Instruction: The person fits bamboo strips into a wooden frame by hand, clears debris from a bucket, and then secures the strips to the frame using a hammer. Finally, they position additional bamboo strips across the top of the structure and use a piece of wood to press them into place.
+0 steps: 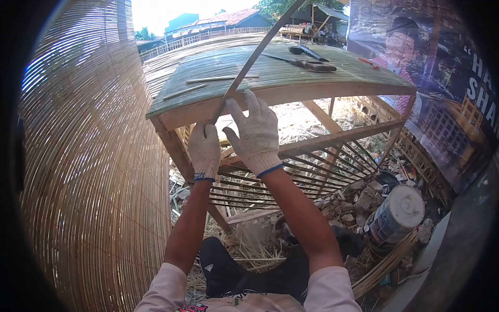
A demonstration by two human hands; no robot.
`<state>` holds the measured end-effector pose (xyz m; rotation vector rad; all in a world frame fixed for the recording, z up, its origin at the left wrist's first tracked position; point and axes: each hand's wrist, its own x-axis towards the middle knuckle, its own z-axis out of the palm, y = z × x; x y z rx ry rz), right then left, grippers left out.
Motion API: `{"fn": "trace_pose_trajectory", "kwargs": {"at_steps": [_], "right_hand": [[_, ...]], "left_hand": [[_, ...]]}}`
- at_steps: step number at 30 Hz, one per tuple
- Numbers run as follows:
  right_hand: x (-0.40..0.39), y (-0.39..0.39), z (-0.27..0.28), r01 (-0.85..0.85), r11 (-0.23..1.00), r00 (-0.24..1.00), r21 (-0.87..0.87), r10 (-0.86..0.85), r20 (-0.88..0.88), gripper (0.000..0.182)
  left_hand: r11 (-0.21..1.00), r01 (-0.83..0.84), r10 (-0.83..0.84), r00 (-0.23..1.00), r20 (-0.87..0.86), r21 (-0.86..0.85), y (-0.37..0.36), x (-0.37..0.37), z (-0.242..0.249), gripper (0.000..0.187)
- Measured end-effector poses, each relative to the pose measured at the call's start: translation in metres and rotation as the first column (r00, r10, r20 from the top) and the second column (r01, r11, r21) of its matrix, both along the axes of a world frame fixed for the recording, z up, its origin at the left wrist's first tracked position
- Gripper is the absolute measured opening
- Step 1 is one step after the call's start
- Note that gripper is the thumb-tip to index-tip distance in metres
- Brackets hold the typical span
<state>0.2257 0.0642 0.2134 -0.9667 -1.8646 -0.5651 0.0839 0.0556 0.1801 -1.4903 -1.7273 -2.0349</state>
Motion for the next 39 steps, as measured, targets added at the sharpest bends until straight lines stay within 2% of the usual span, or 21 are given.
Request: {"fn": "trace_pose_trajectory", "kwargs": {"at_steps": [1, 3, 5, 8, 12, 15, 17, 21, 30, 35, 36, 37, 39], "right_hand": [[-0.001, -0.001, 0.0, -0.004, 1.0, 1.0, -0.004, 0.004, 0.001, 0.069], [-0.001, -0.002, 0.001, 0.025, 1.0, 1.0, -0.006, -0.025, 0.018, 0.069], [0.0, -0.003, 0.004, 0.022, 0.999, 0.999, -0.027, -0.021, 0.028, 0.07], [0.004, -0.005, 0.009, 0.021, 0.998, 0.998, -0.06, -0.018, 0.052, 0.071], [0.007, -0.005, 0.011, 0.007, 0.997, 0.998, -0.072, -0.002, 0.067, 0.071], [0.007, -0.004, 0.009, 0.005, 0.998, 0.998, -0.061, -0.001, 0.06, 0.072], [0.008, -0.004, 0.011, -0.002, 0.999, 0.998, -0.051, 0.005, 0.056, 0.072], [0.009, -0.001, 0.01, -0.042, 0.999, 0.999, -0.007, 0.042, 0.028, 0.068], [0.02, 0.012, 0.007, -0.101, 0.992, 0.994, 0.08, 0.098, 0.046, 0.066], [0.052, 0.028, 0.019, -0.208, 0.97, 0.965, 0.123, 0.183, 0.19, 0.066], [0.065, 0.038, 0.024, -0.201, 0.965, 0.967, 0.17, 0.168, 0.192, 0.06], [0.076, 0.05, 0.028, -0.078, 0.984, 0.986, 0.162, 0.052, 0.159, 0.058], [0.106, 0.077, 0.041, 0.034, 0.968, 0.999, 0.248, -0.043, 0.028, 0.055]], "left_hand": [[1.0, -0.004, 0.004, 1.0, 0.001, -0.004, 0.002, 0.002, 0.001, 0.031], [0.999, 0.007, -0.001, 0.992, 0.126, -0.046, 0.005, 0.008, 0.004, 0.037], [0.996, -0.018, 0.031, 0.989, 0.147, -0.084, 0.005, 0.015, 0.008, 0.045], [0.964, -0.1, 0.124, 0.989, 0.086, -0.246, -0.002, 0.022, 0.02, 0.06], [0.967, -0.122, 0.116, 0.993, -0.038, -0.224, -0.016, 0.022, 0.023, 0.065], [0.943, -0.132, 0.142, 0.99, 0.014, -0.306, -0.011, 0.021, 0.029, 0.069], [0.913, 0.035, 0.051, 0.978, 0.201, -0.406, -0.01, 0.023, 0.039, 0.074], [0.934, 0.052, 0.055, 0.957, 0.285, -0.354, -0.005, 0.031, 0.045, 0.078], [0.907, -0.053, 0.191, 0.936, 0.295, -0.418, -0.004, 0.045, 0.059, 0.082], [0.918, -0.166, 0.282, 0.912, 0.298, -0.361, -0.002, 0.055, 0.056, 0.087], [0.901, -0.195, 0.312, 0.911, 0.268, -0.387, -0.001, 0.054, 0.056, 0.089], [0.909, -0.189, 0.301, 0.914, 0.273, -0.371, -0.005, 0.054, 0.059, 0.089], [0.846, -0.153, 0.302, 0.927, 0.222, -0.511, -0.013, 0.053, 0.059, 0.09]]}}
